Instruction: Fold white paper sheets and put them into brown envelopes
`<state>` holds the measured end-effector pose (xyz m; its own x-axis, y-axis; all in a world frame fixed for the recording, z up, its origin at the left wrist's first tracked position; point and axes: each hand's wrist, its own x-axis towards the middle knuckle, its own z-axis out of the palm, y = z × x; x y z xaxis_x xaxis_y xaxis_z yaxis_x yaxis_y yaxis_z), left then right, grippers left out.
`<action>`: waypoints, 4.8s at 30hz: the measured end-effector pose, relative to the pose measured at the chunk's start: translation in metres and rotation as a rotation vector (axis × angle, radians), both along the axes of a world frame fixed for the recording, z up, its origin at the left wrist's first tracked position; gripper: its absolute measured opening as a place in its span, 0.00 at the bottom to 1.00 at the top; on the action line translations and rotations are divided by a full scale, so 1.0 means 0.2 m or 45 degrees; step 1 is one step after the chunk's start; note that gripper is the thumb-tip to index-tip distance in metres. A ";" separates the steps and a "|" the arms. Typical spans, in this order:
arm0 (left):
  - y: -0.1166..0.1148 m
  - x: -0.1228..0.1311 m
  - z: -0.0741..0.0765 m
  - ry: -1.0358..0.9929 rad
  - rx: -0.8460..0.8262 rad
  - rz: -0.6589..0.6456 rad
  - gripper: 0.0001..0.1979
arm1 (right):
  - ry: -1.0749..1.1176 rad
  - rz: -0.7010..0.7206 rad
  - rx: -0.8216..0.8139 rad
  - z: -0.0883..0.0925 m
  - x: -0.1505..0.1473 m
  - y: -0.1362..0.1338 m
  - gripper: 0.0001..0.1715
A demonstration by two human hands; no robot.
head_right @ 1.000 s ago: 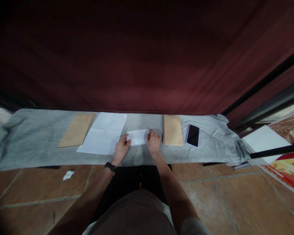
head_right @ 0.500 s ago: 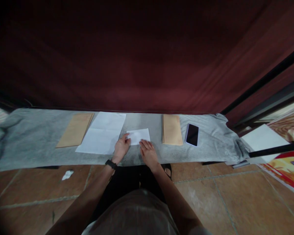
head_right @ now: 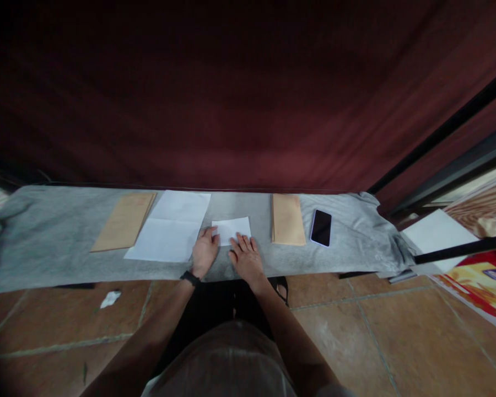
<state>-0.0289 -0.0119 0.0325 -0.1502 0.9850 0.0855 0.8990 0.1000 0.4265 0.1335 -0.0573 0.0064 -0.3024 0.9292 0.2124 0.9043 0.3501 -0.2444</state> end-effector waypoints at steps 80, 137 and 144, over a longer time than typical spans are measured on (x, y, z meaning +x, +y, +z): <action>0.00 0.07 -0.15 0.288 0.050 -0.587 0.29 | -0.018 -0.186 -0.014 -0.09 0.03 0.37 0.32; -0.24 0.09 -0.15 0.212 0.165 -0.350 0.32 | 0.026 -0.224 0.078 -0.10 0.04 0.00 0.34; -0.18 0.20 -0.09 0.289 -0.048 -0.575 0.29 | 0.006 -0.217 0.050 -0.08 0.05 0.00 0.31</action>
